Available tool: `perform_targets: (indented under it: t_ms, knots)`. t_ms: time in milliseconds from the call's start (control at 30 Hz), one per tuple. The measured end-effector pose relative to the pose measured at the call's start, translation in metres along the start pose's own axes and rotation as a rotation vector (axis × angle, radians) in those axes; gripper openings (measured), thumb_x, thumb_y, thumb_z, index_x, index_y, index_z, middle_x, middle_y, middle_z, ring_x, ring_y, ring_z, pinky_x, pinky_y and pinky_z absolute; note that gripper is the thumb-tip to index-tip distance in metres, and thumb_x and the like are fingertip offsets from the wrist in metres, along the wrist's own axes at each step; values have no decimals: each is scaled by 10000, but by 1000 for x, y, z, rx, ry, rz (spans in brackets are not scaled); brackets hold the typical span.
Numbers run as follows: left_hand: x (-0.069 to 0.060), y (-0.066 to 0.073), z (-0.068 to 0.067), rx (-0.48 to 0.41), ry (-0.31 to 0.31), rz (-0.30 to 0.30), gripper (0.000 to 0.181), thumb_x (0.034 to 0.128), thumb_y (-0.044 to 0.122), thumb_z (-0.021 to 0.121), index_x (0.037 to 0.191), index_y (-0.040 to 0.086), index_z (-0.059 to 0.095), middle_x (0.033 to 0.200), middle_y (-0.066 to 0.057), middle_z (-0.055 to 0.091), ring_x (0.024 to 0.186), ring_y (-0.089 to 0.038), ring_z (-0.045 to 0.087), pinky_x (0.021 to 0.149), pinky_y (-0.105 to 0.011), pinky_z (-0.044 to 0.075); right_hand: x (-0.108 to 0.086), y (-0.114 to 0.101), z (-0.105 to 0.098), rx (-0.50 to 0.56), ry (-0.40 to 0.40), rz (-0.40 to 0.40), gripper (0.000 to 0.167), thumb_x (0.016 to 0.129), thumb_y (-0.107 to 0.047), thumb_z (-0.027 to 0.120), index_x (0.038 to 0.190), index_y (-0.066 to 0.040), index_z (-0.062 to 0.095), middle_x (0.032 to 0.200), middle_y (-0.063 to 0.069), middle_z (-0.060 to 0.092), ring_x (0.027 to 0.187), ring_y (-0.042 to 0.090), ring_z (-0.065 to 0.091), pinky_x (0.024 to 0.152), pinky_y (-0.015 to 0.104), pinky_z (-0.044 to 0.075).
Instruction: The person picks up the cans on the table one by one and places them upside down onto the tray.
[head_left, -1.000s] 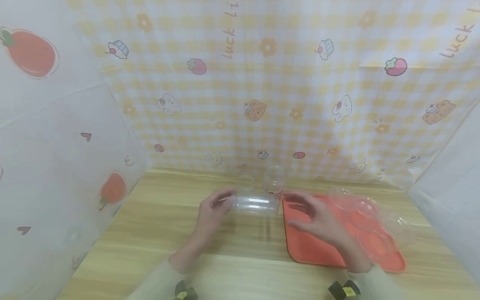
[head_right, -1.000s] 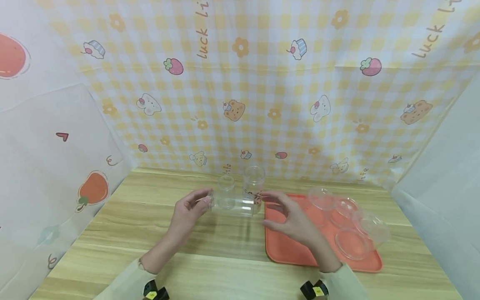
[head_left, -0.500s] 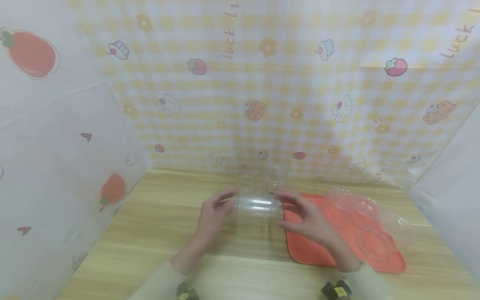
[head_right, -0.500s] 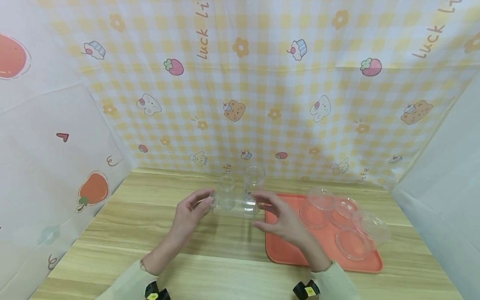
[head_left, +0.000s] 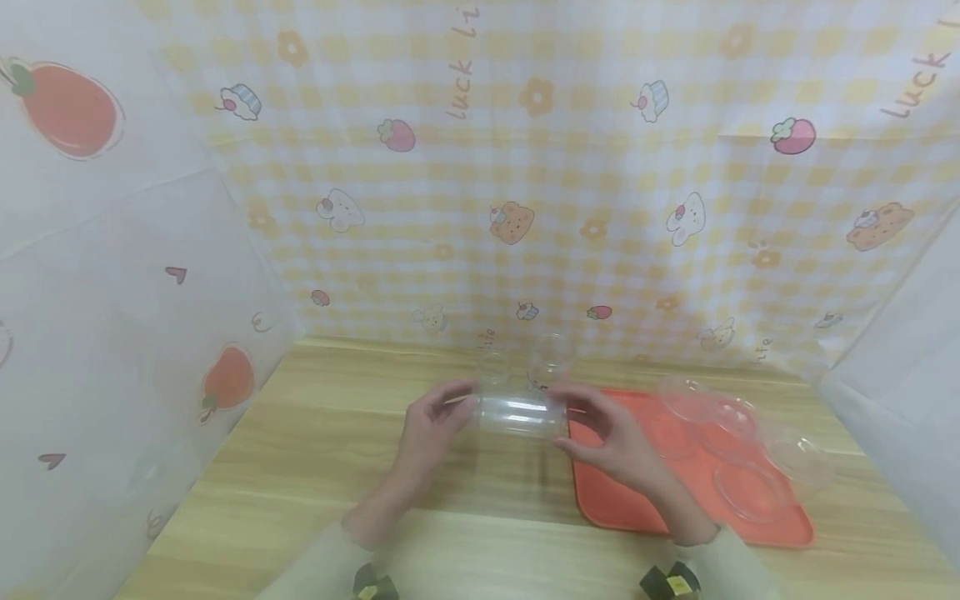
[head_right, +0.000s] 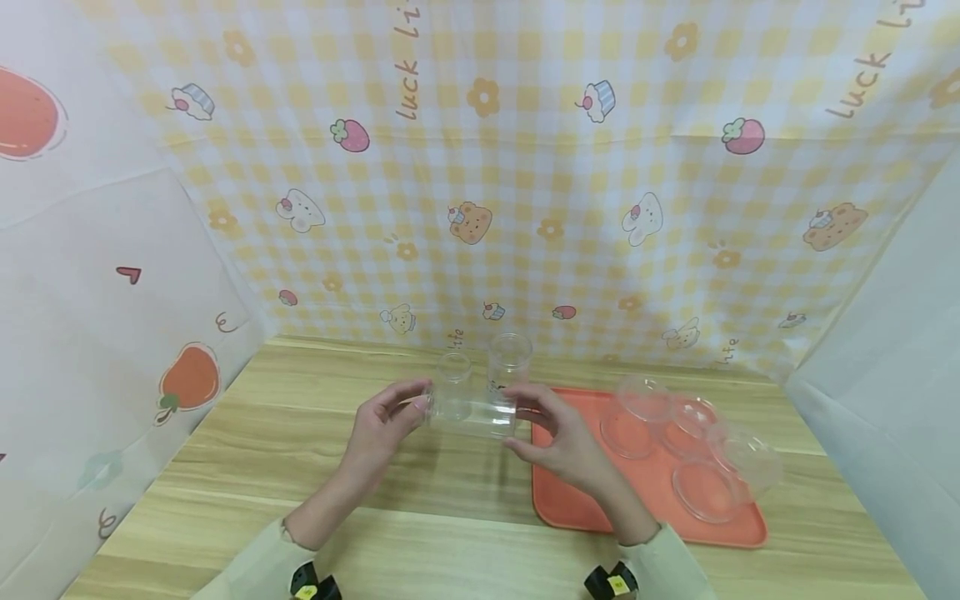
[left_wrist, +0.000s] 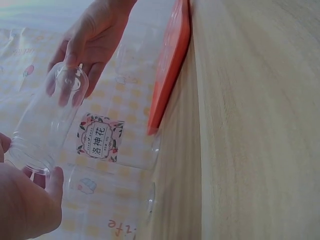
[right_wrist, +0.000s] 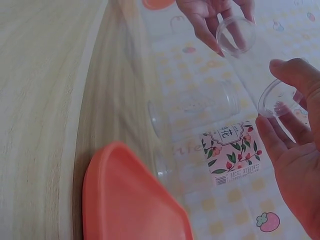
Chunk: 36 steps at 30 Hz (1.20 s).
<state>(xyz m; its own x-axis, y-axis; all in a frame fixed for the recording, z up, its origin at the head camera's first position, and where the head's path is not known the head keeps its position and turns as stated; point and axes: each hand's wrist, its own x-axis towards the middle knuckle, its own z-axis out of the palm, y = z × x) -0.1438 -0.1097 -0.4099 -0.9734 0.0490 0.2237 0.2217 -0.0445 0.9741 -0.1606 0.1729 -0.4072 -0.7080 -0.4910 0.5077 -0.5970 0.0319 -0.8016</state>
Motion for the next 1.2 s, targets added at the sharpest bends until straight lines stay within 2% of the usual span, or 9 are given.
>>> perform_targets:
  t_ms: [133,300,467,633,767,933,1067,1200]
  knots:
    - [0,0,-1,5,-19,-1,358,982,189,690,1294,21,637,1306,-123,639,1134,-276,640,966,-346,533,-2,0,-2,6,3,11,650,804,150,782,1391,41,526,1382,226,555,1270,264,544,1041,401,470]
    - [2,2,-3,34,-38,30,397,986,224,687,1317,13,624,1323,-126,634,1152,-264,631,994,-382,517,-3,0,-5,-1,16,16,656,800,151,781,1394,28,530,1384,221,557,1284,253,540,1050,397,459]
    - [4,3,-6,56,-26,27,394,976,266,703,1306,59,645,1319,-93,642,1154,-246,625,1015,-441,499,-5,1,-7,-3,18,-2,648,800,180,765,1389,68,519,1374,242,558,1282,248,542,1042,405,466]
    - [8,3,-10,92,-15,29,339,991,202,683,1299,65,647,1311,-82,647,1167,-255,617,1024,-480,487,-6,0,-11,2,12,3,651,803,181,762,1395,62,517,1388,251,547,1288,313,530,1044,418,465]
    - [12,3,-12,110,-11,38,313,990,155,679,1288,67,649,1316,-135,635,1182,-275,607,1020,-447,495,-7,-2,-13,21,11,11,653,797,189,761,1391,71,516,1386,272,540,1276,383,521,1043,427,465]
    - [17,4,-14,102,-4,24,310,969,112,695,1271,50,659,1312,-158,630,1190,-293,595,992,-387,519,-9,-3,-16,3,21,11,643,795,178,771,1380,73,525,1362,285,548,1245,396,540,1030,411,478]
    - [20,4,-15,107,1,30,310,958,96,707,1261,45,667,1294,-128,643,1179,-299,601,977,-369,529,-11,-5,-17,3,24,18,635,800,181,765,1378,76,525,1356,294,548,1241,417,537,1030,406,479]
    - [23,4,-15,135,10,27,304,953,122,720,1252,91,681,1272,-50,658,1170,-257,611,973,-362,530,-14,-5,-19,-5,37,26,634,800,184,764,1378,79,523,1362,288,548,1252,404,534,1033,386,476]
